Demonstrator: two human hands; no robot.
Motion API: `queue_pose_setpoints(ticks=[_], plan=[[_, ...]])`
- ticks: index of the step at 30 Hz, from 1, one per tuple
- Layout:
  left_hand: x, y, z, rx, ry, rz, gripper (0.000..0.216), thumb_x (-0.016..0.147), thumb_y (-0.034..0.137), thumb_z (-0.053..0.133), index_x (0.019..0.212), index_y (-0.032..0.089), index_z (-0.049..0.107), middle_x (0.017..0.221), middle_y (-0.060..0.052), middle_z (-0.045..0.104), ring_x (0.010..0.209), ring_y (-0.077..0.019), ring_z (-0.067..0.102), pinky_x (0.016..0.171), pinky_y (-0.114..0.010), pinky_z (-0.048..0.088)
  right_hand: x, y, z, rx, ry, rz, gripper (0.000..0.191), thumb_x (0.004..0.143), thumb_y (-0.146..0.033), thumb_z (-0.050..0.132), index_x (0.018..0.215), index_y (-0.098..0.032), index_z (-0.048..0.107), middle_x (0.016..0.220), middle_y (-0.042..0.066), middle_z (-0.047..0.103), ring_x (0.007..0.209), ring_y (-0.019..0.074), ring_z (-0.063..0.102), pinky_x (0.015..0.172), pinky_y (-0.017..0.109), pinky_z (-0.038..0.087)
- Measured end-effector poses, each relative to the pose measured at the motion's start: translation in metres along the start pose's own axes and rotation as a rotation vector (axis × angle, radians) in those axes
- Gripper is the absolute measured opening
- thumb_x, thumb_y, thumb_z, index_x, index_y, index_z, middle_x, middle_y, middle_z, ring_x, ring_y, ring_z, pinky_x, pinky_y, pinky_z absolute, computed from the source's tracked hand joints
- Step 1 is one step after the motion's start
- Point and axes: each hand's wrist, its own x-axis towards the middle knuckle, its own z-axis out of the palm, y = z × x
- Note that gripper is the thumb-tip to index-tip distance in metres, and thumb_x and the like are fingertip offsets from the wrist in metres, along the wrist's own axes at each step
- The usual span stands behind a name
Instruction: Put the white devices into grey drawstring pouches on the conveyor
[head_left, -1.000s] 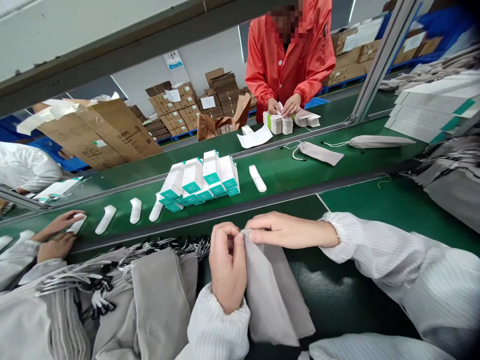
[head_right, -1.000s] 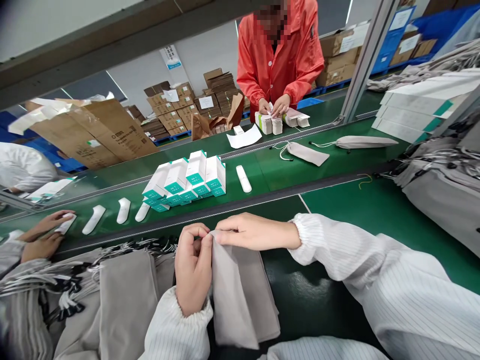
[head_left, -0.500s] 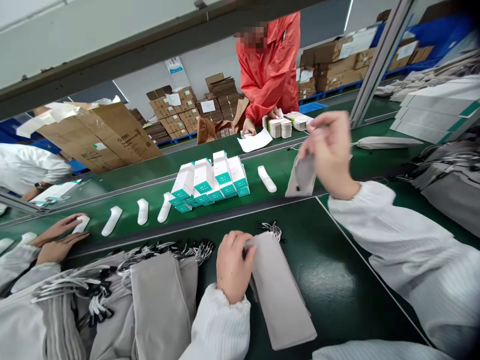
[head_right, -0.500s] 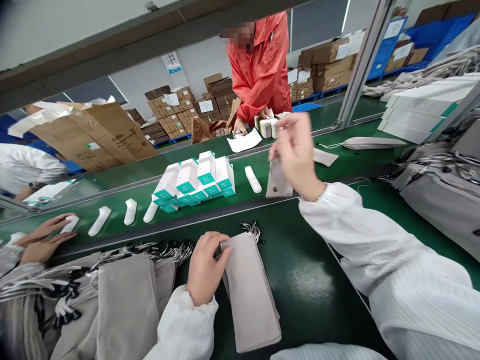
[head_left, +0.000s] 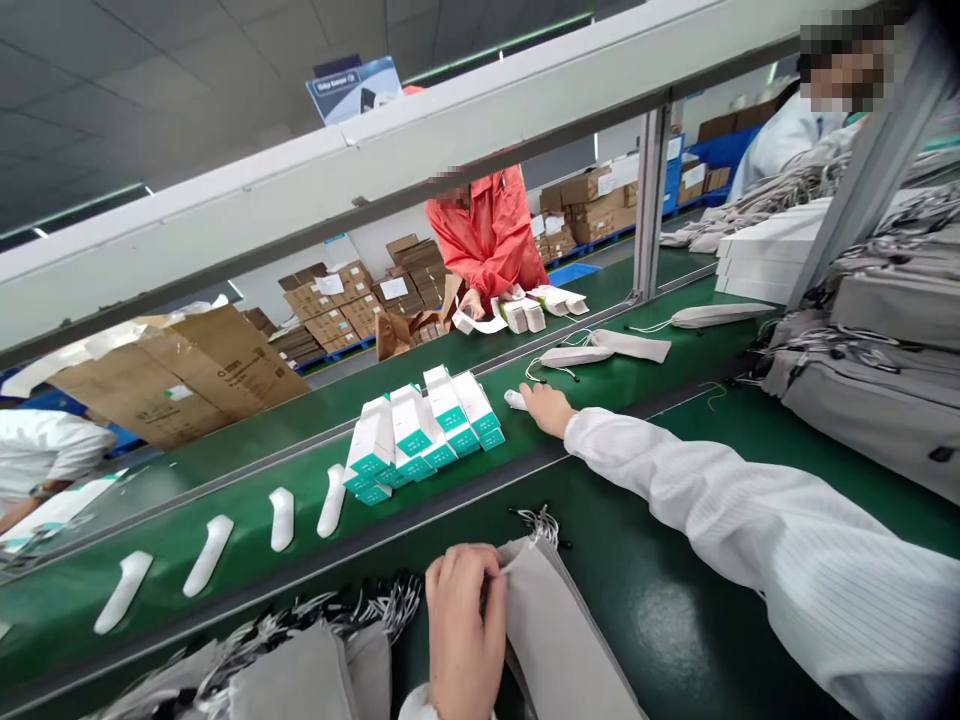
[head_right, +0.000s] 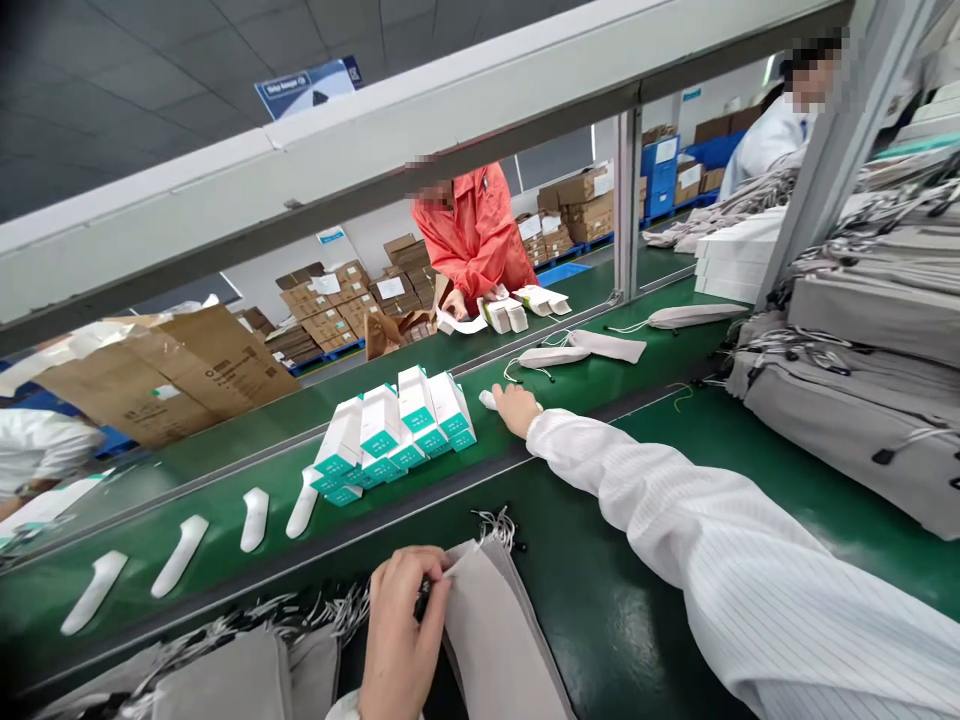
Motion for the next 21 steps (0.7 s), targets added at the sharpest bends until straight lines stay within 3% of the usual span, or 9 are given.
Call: queue_pose_setpoints(ticks=[3,5,7,10,12,15,17,19,21], plan=[[-0.004,0.001,-0.004,-0.26,0.037,-0.02,0.015,0.095,0.025,0.05,0.081,0.022,0.051,0.08,-0.001,0.059,0.075,-0.0169,0.054,0.068,-0.027,0.041,-0.008,0.012,-0.021,0.174,0.056,-0.022,0.07,0.082,-0.004,0.06,0.145,-0.01,0.031,0.136,0.025,0.047,0.124,0.0319,0.053,0.098,0.044,0.047],[-0.005,0.001,-0.002,-0.4,0.058,-0.039,0.019,0.094,0.03,0.054,0.077,0.021,0.051,0.073,0.001,0.053,0.067,-0.0152,0.049,0.061,-0.025,0.038,-0.022,0.012,-0.038,0.305,0.081,-0.064,0.085,0.084,-0.009,0.059,0.152,-0.018,0.01,0.14,0.02,0.044,0.119,0.0252,0.057,0.094,0.037,0.051],[-0.003,0.003,0.001,-0.481,0.067,-0.067,0.023,0.091,0.032,0.06,0.073,0.021,0.051,0.07,0.001,0.05,0.064,-0.0142,0.046,0.059,-0.024,0.035,-0.046,0.001,-0.054,0.621,0.041,-0.151,0.095,0.087,-0.018,0.06,0.152,-0.027,-0.008,0.139,0.015,0.045,0.109,0.021,0.064,0.085,0.034,0.056],[0.003,0.01,0.005,-0.533,0.055,-0.109,0.023,0.087,0.032,0.066,0.07,0.02,0.054,0.069,0.001,0.05,0.065,-0.0136,0.046,0.06,-0.024,0.034,-0.092,-0.029,-0.07,1.312,-0.119,-0.328,0.102,0.083,-0.028,0.071,0.151,-0.04,-0.004,0.138,0.012,0.044,0.093,0.0217,0.07,0.075,0.038,0.06],[0.008,0.015,0.004,-0.545,0.051,-0.123,0.022,0.085,0.03,0.068,0.069,0.019,0.057,0.07,0.001,0.049,0.065,-0.0132,0.046,0.06,-0.023,0.035,-0.122,-0.049,-0.071,1.565,-0.219,-0.414,0.106,0.077,-0.03,0.079,0.148,-0.045,0.002,0.139,0.011,0.042,0.086,0.0216,0.072,0.072,0.04,0.06],[0.015,0.025,-0.002,-0.541,0.085,-0.077,0.019,0.081,0.028,0.072,0.069,0.019,0.061,0.076,-0.001,0.053,0.072,-0.0139,0.052,0.064,-0.022,0.041,-0.152,-0.067,-0.065,1.563,-0.325,-0.488,0.091,0.083,-0.033,0.075,0.146,-0.044,0.011,0.133,0.009,0.047,0.084,0.0189,0.071,0.069,0.034,0.058],[0.019,0.03,-0.007,-0.532,0.2,-0.042,0.018,0.079,0.027,0.075,0.068,0.019,0.063,0.087,-0.003,0.057,0.083,-0.0152,0.057,0.072,-0.022,0.045,-0.162,-0.072,-0.061,1.389,-0.328,-0.579,0.054,0.093,-0.035,0.062,0.141,-0.032,0.036,0.123,0.007,0.054,0.094,0.018,0.067,0.078,0.033,0.055],[0.022,0.031,-0.011,-0.537,0.35,-0.059,0.018,0.076,0.028,0.077,0.067,0.019,0.064,0.096,-0.005,0.058,0.097,-0.0174,0.058,0.079,-0.022,0.048,-0.167,-0.071,-0.059,1.169,-0.315,-0.701,0.025,0.098,-0.032,0.051,0.119,-0.02,0.06,0.11,0.007,0.06,0.103,0.0177,0.06,0.091,0.033,0.048],[0.023,0.028,-0.014,-0.556,0.444,-0.109,0.021,0.073,0.03,0.08,0.067,0.019,0.064,0.095,-0.005,0.06,0.101,-0.0192,0.058,0.078,-0.022,0.05,-0.17,-0.068,-0.063,1.048,-0.388,-0.735,0.017,0.096,-0.028,0.053,0.1,-0.017,0.066,0.096,0.004,0.062,0.098,0.0153,0.057,0.091,0.031,0.044]])
